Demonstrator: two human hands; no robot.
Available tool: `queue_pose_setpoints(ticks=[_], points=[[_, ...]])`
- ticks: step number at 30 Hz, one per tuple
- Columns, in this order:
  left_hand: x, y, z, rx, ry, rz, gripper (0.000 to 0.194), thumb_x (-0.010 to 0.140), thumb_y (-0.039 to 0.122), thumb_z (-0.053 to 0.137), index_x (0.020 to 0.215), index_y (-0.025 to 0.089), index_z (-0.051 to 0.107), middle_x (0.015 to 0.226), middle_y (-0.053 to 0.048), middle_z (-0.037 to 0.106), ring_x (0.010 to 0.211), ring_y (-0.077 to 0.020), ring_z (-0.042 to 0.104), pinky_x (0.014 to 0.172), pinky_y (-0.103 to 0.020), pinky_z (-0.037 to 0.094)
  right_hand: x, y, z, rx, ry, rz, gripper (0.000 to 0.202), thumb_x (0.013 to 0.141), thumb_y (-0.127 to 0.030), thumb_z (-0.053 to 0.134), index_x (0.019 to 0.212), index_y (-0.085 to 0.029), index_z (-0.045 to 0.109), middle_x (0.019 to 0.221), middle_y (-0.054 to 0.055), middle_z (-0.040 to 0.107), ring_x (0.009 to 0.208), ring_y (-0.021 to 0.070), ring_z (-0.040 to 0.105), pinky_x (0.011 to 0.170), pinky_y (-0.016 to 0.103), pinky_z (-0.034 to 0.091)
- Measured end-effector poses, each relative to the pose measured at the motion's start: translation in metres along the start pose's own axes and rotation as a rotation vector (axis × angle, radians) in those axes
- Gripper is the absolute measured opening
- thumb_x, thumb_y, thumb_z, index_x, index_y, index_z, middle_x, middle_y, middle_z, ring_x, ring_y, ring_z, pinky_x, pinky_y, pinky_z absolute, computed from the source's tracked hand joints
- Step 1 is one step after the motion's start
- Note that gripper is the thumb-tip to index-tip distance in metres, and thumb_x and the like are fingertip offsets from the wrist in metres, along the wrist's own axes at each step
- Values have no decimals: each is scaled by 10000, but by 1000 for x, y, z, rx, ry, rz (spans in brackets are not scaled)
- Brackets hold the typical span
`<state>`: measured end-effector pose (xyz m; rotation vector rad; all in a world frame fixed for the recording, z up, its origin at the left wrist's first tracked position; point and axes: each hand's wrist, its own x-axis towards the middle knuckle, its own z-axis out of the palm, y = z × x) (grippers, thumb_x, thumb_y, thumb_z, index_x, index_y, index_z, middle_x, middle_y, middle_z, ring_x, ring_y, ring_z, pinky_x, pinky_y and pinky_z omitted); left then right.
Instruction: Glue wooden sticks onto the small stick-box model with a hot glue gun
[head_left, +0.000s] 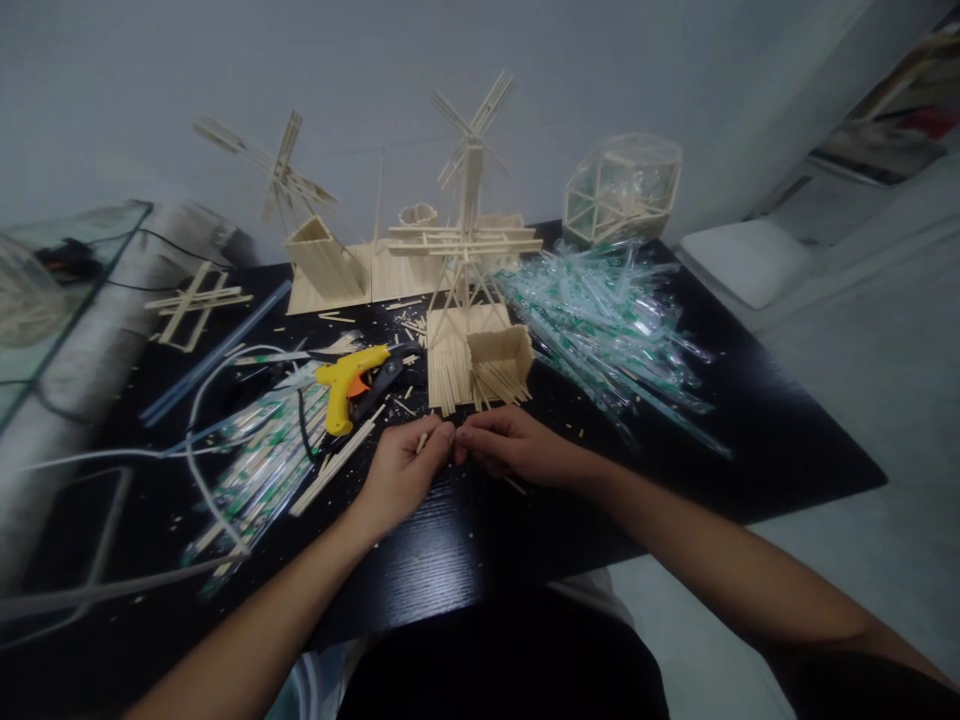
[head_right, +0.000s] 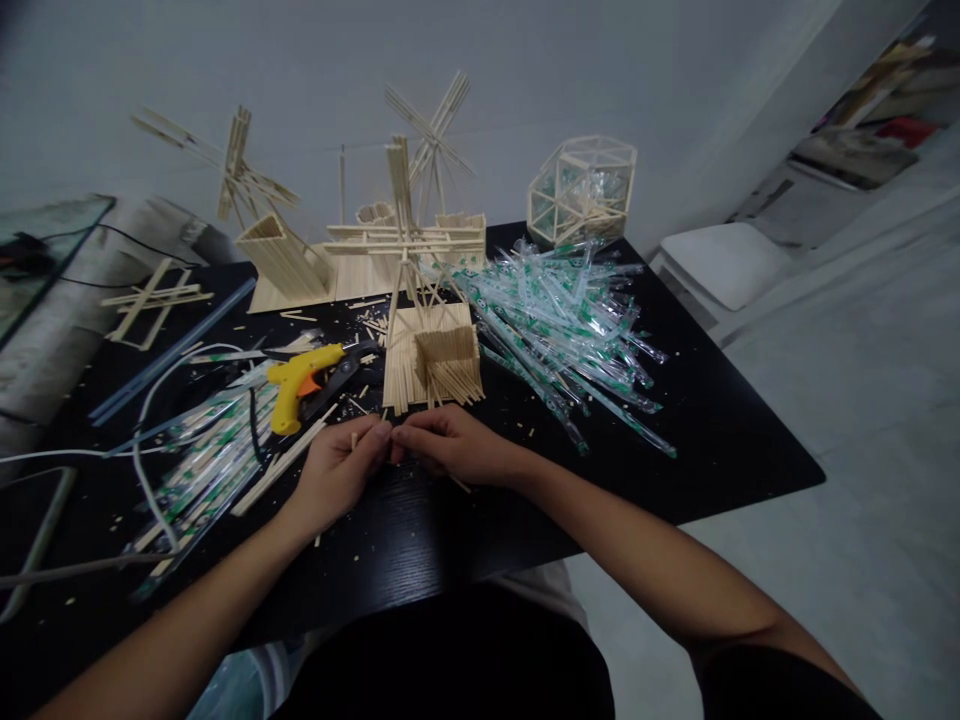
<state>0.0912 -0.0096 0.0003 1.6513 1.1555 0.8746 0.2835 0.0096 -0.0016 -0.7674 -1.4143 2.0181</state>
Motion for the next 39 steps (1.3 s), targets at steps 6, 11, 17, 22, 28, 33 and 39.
queue_pose_setpoints(ticks=[6, 11, 17, 22, 28, 33, 39], points=[[2, -3, -2, -73, 23, -39, 424, 982, 352, 502, 614, 162, 593, 509, 50, 436, 475, -85, 345, 473, -229, 267, -2, -4, -1, 112, -114, 6, 340, 938, -450, 661, 898, -112, 663, 660, -41, 530, 514, 61, 422, 464, 200, 294], [3, -3, -7, -51, 22, -1, 433, 984, 361, 509, 599, 167, 556, 532, 42, 484, 498, -86, 369, 506, -227, 298, -2, -5, -1, 131, -162, -1, 326, 964, -423, 637, 891, -109, 678, 733, -8, 603, 553, 63, 489, 507, 190, 377], [1, 3, -9, 33, -17, 78, 438, 1003, 331, 482, 609, 166, 575, 543, 42, 484, 513, -90, 397, 543, -229, 330, -2, -2, -2, 60, -126, 52, 366, 934, -462, 676, 896, -100, 707, 690, -9, 631, 500, 53, 485, 466, 184, 346], [-1, 3, -6, 37, -117, 119, 455, 1021, 342, 461, 637, 160, 620, 576, 30, 517, 541, -94, 436, 568, -232, 348, -2, -1, -3, -27, -113, 70, 487, 938, -566, 622, 830, -101, 723, 584, -26, 597, 453, 56, 461, 439, 188, 328], [-1, 2, -1, 19, -112, 80, 455, 1016, 336, 455, 631, 161, 624, 570, 26, 527, 540, -99, 445, 561, -235, 349, -2, -4, -3, -93, -86, 68, 461, 880, -570, 695, 797, -118, 729, 581, -31, 598, 492, 67, 474, 486, 191, 353], [-1, 1, -2, 13, -103, 63, 447, 1000, 335, 466, 607, 166, 595, 551, 30, 506, 524, -99, 434, 552, -238, 349, -2, 0, -4, -91, -85, 38, 434, 879, -549, 708, 847, -119, 760, 625, -15, 622, 560, 86, 510, 533, 202, 369], [0, -1, -5, 13, -102, 72, 449, 1012, 349, 464, 617, 168, 576, 571, 22, 564, 548, -102, 481, 569, -232, 369, -2, 4, -5, -79, -101, 20, 420, 886, -532, 707, 864, -117, 762, 695, 1, 649, 631, 104, 528, 613, 225, 388]])
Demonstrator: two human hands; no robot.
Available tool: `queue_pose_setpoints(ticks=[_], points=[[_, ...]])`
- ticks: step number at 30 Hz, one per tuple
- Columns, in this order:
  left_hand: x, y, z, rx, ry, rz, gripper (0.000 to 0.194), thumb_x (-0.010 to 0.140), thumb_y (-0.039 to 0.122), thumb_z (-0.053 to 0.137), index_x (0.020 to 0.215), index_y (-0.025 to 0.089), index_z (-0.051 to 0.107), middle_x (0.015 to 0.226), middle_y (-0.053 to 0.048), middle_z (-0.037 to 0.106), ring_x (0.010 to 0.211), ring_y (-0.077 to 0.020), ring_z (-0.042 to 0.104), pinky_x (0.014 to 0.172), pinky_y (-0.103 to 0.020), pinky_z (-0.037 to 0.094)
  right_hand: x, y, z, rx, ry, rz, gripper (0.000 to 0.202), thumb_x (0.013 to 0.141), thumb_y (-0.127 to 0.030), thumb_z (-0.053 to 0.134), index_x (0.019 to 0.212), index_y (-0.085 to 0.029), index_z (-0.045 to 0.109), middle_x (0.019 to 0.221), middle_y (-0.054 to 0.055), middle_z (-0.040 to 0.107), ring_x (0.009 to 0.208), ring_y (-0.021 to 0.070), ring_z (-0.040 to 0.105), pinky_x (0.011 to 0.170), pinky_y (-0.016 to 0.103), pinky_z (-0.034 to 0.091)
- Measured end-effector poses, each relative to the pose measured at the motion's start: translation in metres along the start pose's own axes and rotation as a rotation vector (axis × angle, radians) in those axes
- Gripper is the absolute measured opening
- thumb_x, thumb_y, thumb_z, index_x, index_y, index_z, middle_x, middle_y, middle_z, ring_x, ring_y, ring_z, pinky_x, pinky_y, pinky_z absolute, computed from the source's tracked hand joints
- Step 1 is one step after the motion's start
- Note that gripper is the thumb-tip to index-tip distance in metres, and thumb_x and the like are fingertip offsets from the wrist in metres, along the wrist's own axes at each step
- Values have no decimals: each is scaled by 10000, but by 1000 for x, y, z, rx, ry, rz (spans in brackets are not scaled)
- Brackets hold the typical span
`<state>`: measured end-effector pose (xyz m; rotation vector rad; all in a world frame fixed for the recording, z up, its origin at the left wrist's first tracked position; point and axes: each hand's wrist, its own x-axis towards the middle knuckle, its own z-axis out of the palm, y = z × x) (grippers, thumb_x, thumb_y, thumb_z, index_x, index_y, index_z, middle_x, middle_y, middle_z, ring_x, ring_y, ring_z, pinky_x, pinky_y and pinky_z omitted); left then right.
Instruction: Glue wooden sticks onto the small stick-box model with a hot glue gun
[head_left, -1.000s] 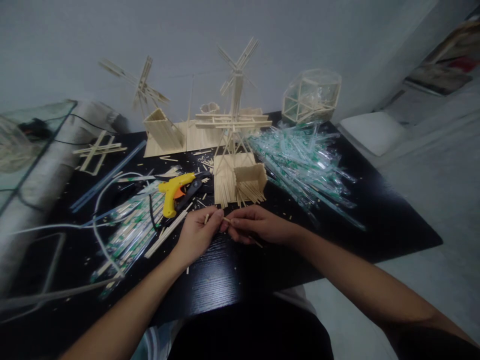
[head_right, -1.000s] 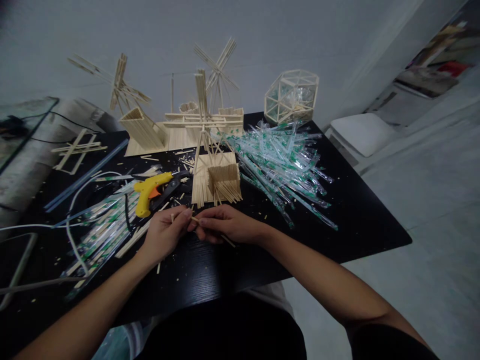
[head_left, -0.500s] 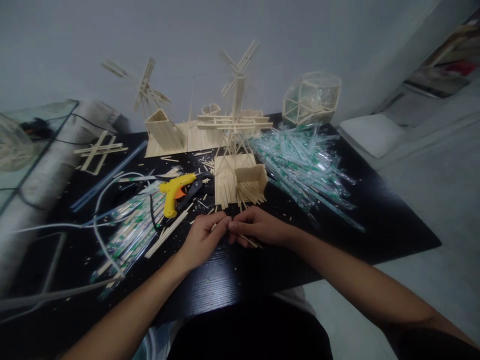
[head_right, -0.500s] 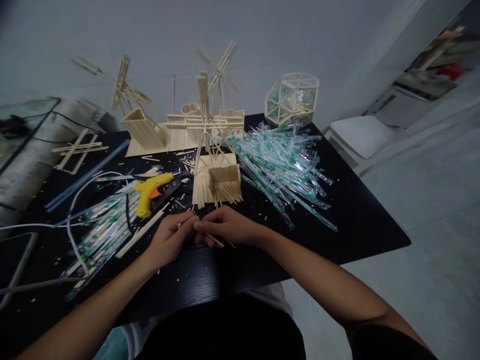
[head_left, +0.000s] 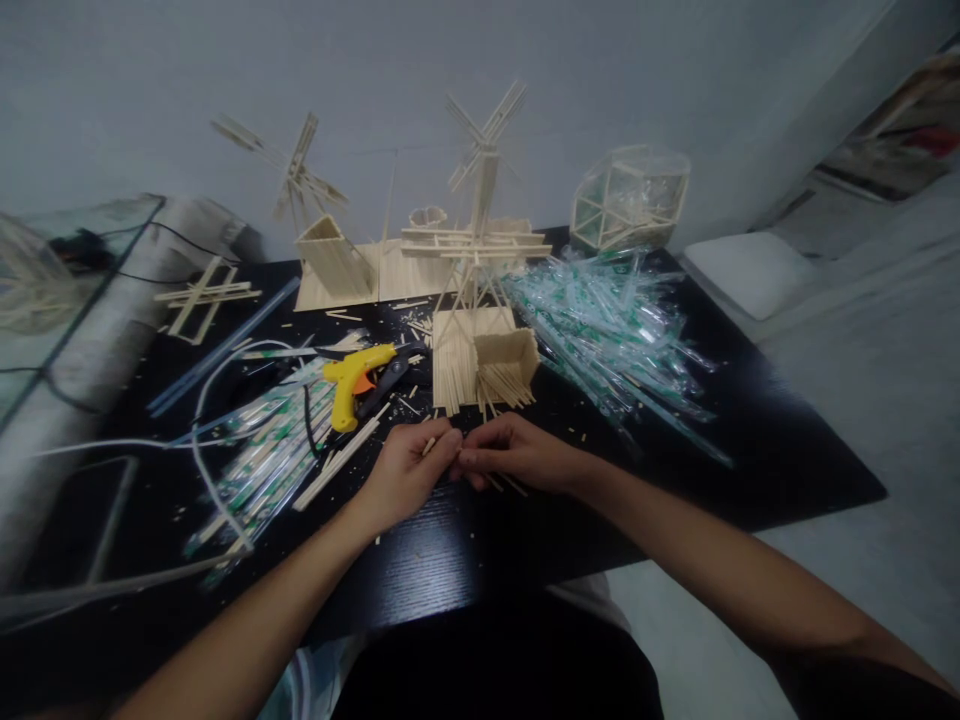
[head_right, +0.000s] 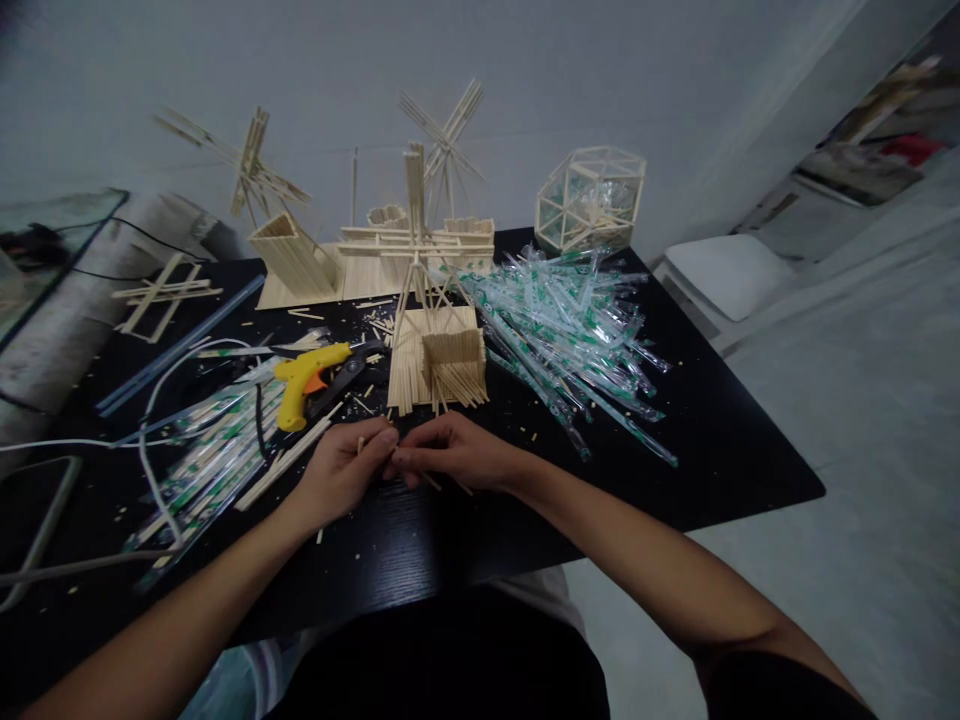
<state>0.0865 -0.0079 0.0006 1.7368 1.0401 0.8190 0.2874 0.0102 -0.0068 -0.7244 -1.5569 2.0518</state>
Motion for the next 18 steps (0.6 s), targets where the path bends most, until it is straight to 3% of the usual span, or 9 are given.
queue_pose_setpoints(ticks=[6, 11, 15, 18], points=[[0, 0, -3, 34, 30, 30, 446, 1012, 326, 474, 598, 170, 533, 553, 29, 558, 521, -91, 457, 550, -223, 348, -2, -4, -1, -17, -48, -12, 423, 905, -523, 694, 822, -112, 746, 732, 9, 647, 694, 119, 543, 696, 244, 407], [1, -3, -9, 74, 129, -11, 426, 1002, 337, 479, 609, 175, 513, 547, 40, 473, 519, -97, 402, 529, -233, 321, -2, -3, -2, 82, -54, 13, 367, 921, -472, 699, 1055, -136, 760, 873, 37, 708, 760, 127, 598, 758, 260, 467], [1, -5, -13, 90, 248, -37, 452, 1006, 375, 477, 596, 190, 438, 542, 48, 391, 519, -103, 364, 514, -242, 304, -2, -1, -3, 151, 0, 37, 381, 920, -444, 704, 1143, -138, 746, 856, 36, 715, 682, 101, 604, 677, 231, 480], [1, -3, -14, 158, 258, -19, 407, 1025, 380, 458, 683, 179, 549, 585, 33, 472, 561, -115, 448, 564, -240, 365, 0, 1, -3, 125, 89, 13, 382, 901, -467, 716, 1082, -133, 755, 806, 27, 712, 622, 91, 587, 612, 214, 469]])
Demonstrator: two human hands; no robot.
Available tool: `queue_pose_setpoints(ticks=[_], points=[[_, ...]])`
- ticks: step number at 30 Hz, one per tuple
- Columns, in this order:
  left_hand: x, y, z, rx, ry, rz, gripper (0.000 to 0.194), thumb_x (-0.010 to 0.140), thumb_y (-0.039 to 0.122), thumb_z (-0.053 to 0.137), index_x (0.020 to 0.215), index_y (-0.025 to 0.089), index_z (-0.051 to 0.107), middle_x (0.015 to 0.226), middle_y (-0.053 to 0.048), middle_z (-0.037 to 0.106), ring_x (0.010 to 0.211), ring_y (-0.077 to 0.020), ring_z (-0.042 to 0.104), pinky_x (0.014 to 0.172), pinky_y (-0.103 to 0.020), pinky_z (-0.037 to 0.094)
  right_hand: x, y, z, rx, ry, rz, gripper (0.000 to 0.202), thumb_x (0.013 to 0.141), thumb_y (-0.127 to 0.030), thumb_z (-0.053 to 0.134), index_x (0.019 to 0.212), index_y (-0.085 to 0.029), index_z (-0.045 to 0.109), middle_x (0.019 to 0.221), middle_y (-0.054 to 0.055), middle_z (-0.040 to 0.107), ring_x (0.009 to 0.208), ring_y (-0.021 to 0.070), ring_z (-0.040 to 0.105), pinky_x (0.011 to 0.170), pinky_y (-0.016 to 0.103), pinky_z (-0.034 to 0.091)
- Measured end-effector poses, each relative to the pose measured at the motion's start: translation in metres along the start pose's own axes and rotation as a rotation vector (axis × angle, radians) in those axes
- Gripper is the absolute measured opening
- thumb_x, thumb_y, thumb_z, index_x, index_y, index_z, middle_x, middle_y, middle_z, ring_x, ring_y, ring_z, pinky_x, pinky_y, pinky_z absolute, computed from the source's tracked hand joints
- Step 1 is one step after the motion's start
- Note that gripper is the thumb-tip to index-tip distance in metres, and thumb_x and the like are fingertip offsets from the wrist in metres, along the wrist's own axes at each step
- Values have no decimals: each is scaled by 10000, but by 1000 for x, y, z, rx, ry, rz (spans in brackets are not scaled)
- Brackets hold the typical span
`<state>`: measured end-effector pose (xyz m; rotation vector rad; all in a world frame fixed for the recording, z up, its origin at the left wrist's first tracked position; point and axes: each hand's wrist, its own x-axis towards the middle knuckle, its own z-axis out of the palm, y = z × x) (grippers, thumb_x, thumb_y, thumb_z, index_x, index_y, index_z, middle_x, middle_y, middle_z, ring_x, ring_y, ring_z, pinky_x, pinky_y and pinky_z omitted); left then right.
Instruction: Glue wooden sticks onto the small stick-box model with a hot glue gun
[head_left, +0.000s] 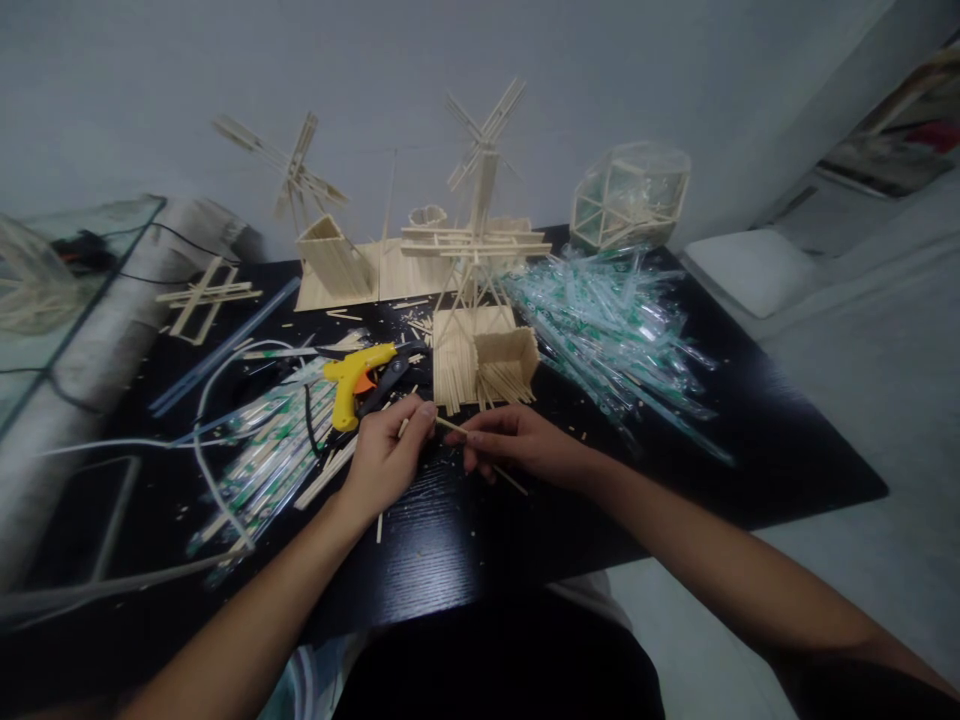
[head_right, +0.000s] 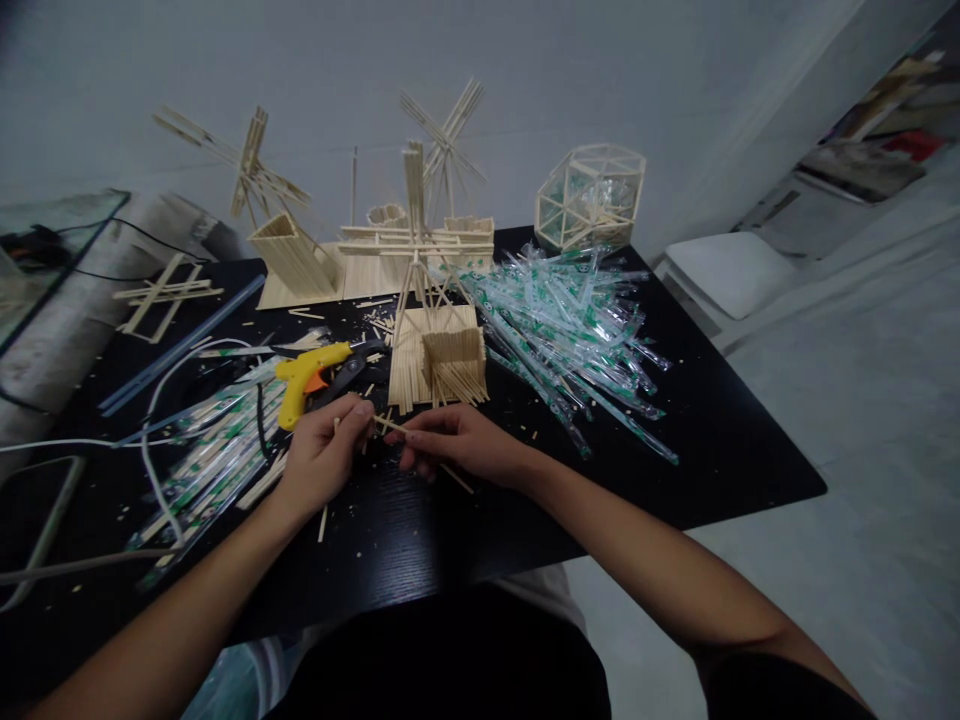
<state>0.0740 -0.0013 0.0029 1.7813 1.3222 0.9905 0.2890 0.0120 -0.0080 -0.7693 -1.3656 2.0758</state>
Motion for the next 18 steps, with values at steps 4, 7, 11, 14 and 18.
queue_pose_setpoints(ticks=[4, 7, 11, 14, 18], points=[[-1, 2, -1, 108, -47, 94, 282, 1037, 348, 454, 1059, 179, 678, 797, -12, 668, 710, -141, 607, 679, -244, 454, 2, 4, 2, -166, 132, -83, 385, 903, -502, 696, 989, -133, 759, 776, 29, 719, 580, 86, 567, 573, 209, 458], [0, 1, -1, 158, -88, 167, 235, 1024, 307, 497, 1045, 180, 694, 919, -39, 731, 805, -151, 662, 756, -248, 485, 3, 8, 3, -235, 232, -137, 367, 892, -492, 707, 960, -136, 764, 755, 28, 724, 562, 90, 563, 554, 213, 457], [4, -1, -2, 210, -93, 196, 216, 1014, 293, 522, 1037, 184, 708, 958, -52, 755, 852, -166, 685, 794, -262, 499, 4, 8, 2, -209, 337, -210, 372, 884, -502, 705, 991, -152, 774, 789, 42, 748, 575, 108, 597, 564, 235, 500], [6, -3, -4, 227, -85, 177, 228, 1013, 311, 527, 1051, 185, 713, 963, -55, 760, 853, -173, 689, 803, -272, 506, 4, 6, 1, -177, 333, -242, 400, 889, -523, 689, 1034, -160, 775, 852, 65, 768, 638, 131, 643, 579, 250, 533], [7, -7, -5, 230, -139, 185, 229, 1015, 316, 526, 1057, 192, 715, 892, -38, 749, 790, -163, 682, 757, -264, 504, 4, 5, -1, -135, 332, -237, 381, 852, -496, 741, 1023, -157, 773, 881, 77, 783, 651, 138, 665, 579, 257, 551]])
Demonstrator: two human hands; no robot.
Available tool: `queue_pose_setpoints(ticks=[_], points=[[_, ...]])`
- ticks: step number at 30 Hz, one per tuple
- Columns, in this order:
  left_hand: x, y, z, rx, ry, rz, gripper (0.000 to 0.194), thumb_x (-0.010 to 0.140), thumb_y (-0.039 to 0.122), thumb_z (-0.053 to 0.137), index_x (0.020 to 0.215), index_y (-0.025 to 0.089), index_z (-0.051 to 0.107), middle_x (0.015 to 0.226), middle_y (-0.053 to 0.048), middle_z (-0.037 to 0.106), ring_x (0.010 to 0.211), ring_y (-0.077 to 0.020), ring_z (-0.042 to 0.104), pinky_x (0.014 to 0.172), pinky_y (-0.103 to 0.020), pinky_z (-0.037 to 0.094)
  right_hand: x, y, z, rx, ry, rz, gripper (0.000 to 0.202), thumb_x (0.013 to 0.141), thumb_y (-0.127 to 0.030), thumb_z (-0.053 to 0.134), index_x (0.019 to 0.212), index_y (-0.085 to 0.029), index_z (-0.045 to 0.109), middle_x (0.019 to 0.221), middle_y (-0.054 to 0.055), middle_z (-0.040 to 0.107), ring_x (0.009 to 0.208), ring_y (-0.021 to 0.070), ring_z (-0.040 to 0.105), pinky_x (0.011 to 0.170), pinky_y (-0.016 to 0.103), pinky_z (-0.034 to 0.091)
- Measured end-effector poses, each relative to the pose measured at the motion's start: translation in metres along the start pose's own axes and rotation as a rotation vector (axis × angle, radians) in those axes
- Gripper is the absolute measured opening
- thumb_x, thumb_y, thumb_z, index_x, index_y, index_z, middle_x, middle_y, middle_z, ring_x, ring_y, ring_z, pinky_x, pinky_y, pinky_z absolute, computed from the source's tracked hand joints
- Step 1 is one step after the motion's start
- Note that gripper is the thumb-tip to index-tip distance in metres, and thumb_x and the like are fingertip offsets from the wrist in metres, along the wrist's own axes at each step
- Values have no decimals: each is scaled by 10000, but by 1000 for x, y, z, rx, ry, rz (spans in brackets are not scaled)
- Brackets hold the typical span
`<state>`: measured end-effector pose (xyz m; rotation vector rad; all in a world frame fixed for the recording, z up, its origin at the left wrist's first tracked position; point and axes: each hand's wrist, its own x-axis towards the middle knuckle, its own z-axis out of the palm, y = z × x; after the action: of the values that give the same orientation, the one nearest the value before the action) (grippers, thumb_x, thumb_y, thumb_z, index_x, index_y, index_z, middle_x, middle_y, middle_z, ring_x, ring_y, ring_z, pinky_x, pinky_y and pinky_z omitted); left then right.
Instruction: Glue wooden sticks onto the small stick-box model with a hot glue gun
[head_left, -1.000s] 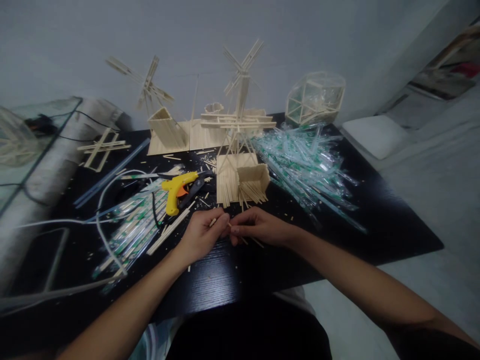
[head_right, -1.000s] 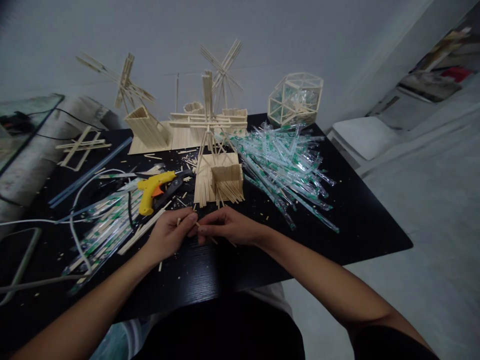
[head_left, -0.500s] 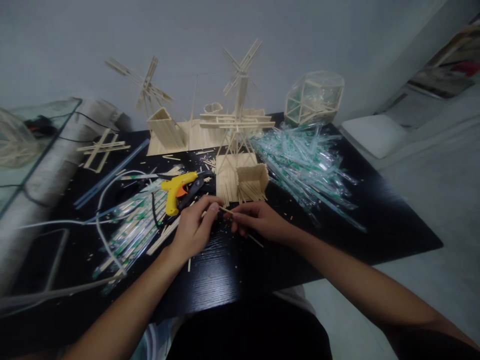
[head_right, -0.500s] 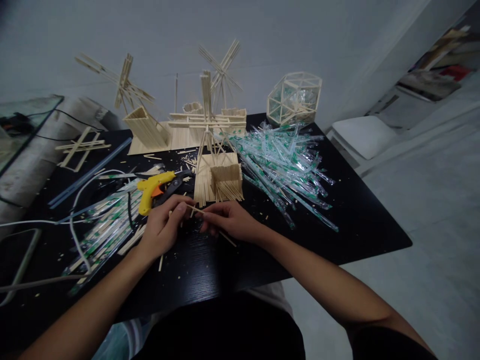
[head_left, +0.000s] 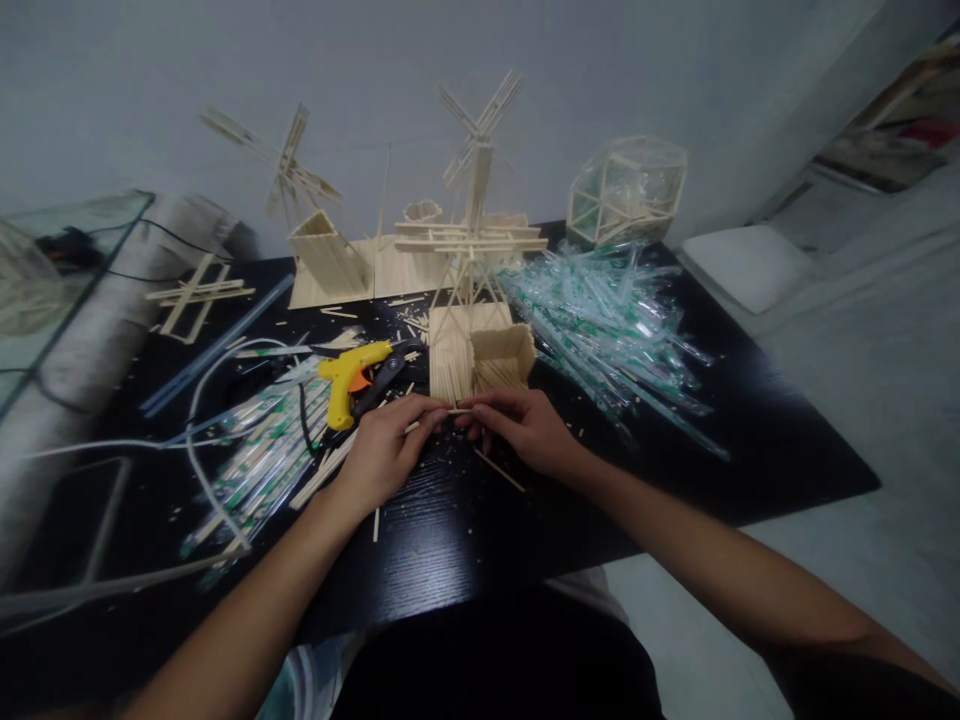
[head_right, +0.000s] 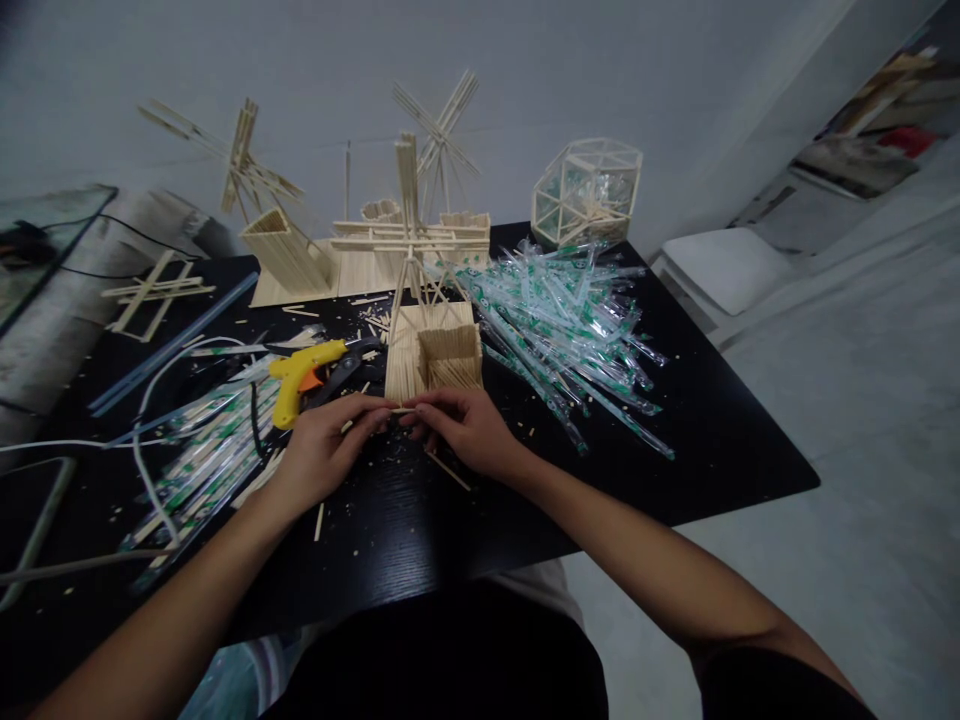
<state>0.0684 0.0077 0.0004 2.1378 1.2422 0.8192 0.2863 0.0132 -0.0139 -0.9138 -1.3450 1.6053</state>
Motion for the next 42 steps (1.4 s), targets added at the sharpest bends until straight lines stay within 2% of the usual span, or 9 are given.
queue_pose_setpoints(ticks=[5, 11, 16, 19, 23, 27, 29, 37, 42], points=[[-1, -1, 2, 6, -22, 27, 180, 1002, 285, 550, 996, 196, 706, 830, -17, 730, 739, -148, 671, 726, -249, 499, 0, 4, 1, -5, 44, 37, 331, 788, -451, 811, 926, -152, 781, 785, 54, 772, 617, 138, 665, 580, 260, 549], [-3, 7, 4, -31, -45, 51, 167, 1001, 266, 553, 982, 184, 697, 830, -17, 731, 738, -140, 679, 713, -230, 497, 0, 7, 2, -31, 128, 20, 306, 679, -419, 893, 763, -152, 769, 646, 10, 716, 553, 121, 614, 576, 258, 512], [-6, 11, 7, -43, -58, 63, 166, 1011, 255, 534, 991, 186, 684, 851, -11, 733, 741, -127, 680, 705, -211, 493, -2, 8, 6, -85, 174, 35, 355, 593, -398, 946, 655, -156, 693, 656, 7, 710, 577, 121, 602, 556, 242, 464], [-7, 11, 7, -35, -53, 67, 170, 1015, 254, 530, 1001, 182, 684, 880, -16, 742, 753, -120, 684, 705, -200, 491, -2, 6, 8, -63, 173, 11, 374, 560, -363, 965, 672, -161, 671, 673, -7, 710, 614, 125, 630, 590, 240, 487], [-6, 11, 5, -17, -16, 58, 160, 1011, 244, 540, 998, 178, 686, 840, -1, 737, 725, -108, 679, 691, -187, 485, -2, 2, 7, 82, 70, 10, 358, 608, -326, 946, 843, -170, 725, 798, 10, 764, 741, 157, 720, 696, 264, 562], [-5, 9, 3, -14, 35, 33, 177, 1014, 248, 526, 968, 172, 680, 736, 21, 695, 640, -99, 641, 640, -187, 469, 0, -2, 3, 133, -4, 2, 292, 801, -401, 817, 964, -164, 768, 812, 40, 780, 735, 159, 732, 638, 250, 573], [-5, 8, 3, -10, 43, 28, 182, 1016, 249, 523, 950, 173, 675, 734, 23, 689, 633, -96, 630, 639, -188, 462, 1, -1, 1, 142, -9, -7, 292, 846, -435, 769, 960, -166, 773, 809, 48, 783, 729, 161, 733, 610, 244, 573], [-6, 9, 9, -46, 10, 15, 209, 1022, 242, 509, 884, 174, 650, 693, 34, 636, 590, -84, 569, 614, -190, 428, 1, 4, 2, 59, 56, -16, 273, 791, -412, 820, 863, -155, 765, 688, 22, 741, 563, 123, 660, 534, 230, 529], [-8, 12, 12, -66, 2, -6, 267, 1035, 246, 475, 824, 177, 623, 677, 36, 615, 567, -80, 538, 603, -197, 413, 0, 1, 5, 87, 74, -9, 300, 764, -435, 831, 831, -149, 774, 656, 20, 724, 514, 106, 615, 491, 216, 495]])
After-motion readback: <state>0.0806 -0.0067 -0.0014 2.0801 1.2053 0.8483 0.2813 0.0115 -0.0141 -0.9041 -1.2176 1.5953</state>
